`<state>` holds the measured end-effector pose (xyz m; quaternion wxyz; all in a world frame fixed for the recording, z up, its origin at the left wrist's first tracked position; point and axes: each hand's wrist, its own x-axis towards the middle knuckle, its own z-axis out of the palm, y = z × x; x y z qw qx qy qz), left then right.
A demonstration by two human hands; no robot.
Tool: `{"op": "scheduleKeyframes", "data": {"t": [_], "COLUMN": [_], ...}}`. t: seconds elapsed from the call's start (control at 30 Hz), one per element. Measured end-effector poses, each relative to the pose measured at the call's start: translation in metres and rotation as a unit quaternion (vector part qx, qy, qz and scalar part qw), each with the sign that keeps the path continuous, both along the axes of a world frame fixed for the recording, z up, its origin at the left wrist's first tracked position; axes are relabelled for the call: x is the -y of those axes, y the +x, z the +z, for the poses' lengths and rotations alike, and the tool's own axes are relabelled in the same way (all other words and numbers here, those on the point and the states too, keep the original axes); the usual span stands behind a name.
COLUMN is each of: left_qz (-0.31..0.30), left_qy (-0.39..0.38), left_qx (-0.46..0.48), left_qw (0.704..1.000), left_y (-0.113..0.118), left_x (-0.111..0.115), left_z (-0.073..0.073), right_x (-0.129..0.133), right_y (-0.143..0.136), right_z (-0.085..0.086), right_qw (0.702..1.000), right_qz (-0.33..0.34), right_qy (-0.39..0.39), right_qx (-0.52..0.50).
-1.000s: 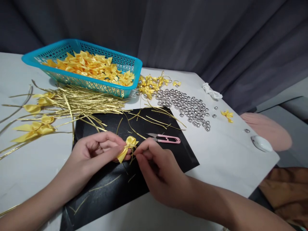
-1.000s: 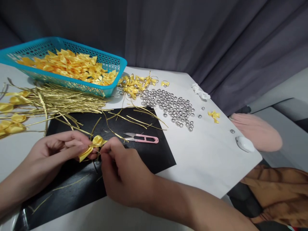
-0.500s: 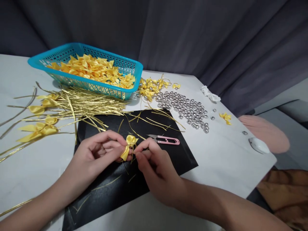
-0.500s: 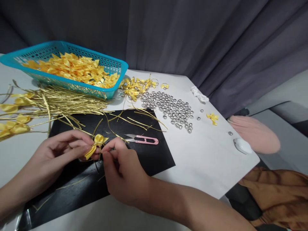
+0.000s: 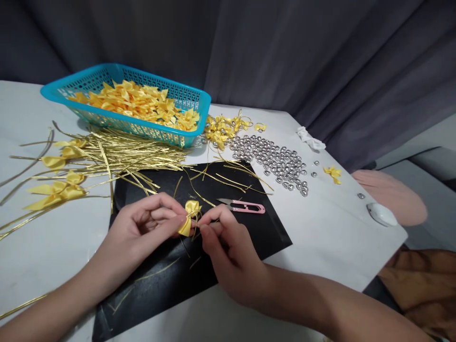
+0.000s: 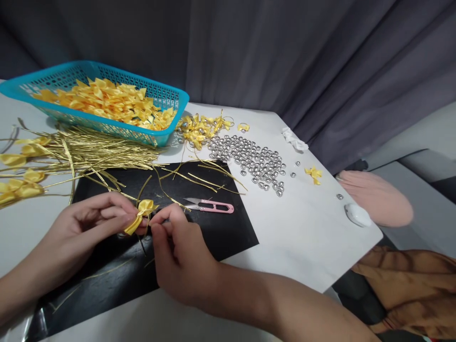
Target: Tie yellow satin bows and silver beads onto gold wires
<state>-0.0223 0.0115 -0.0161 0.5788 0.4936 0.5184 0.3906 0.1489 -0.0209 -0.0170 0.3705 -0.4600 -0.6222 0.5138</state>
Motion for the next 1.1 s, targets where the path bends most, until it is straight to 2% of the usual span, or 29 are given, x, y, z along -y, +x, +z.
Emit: {"op": "scheduleKeyframes", "data": {"t": [0.2,0.6,0.8,1.1], "left_qz": [0.015,0.02,0.036,0.068], "left_qy": [0.02,0.058,0.095,0.074], "left_qx": [-0.005,-0.032,-0.036,0.008], "left_qw": [1.0,0.998,0.994,0.995], "left_y": [0.002,0.002,0.005,0.012], "left_x": [0.001,0.0,0.001,0.002], "left_z": [0.001,-0.003,0.001,0.009], "right_x": [0.003,0.004,0.004,0.001], "right_y": [-0.004,-0.007,-0.007,-0.007], "right_z": [-0.001,-0.004,-0.002,-0.003], "right_qw": [0.999,0.999,0.999,0.999], "right_qz": [-0.026,-0.039,-0.04,-0.045], "right_qy": [-0.015,-0.004,-0.008,-0.007], "right_qx": [-0.014,-0.033,-0.026,-0.014]}}
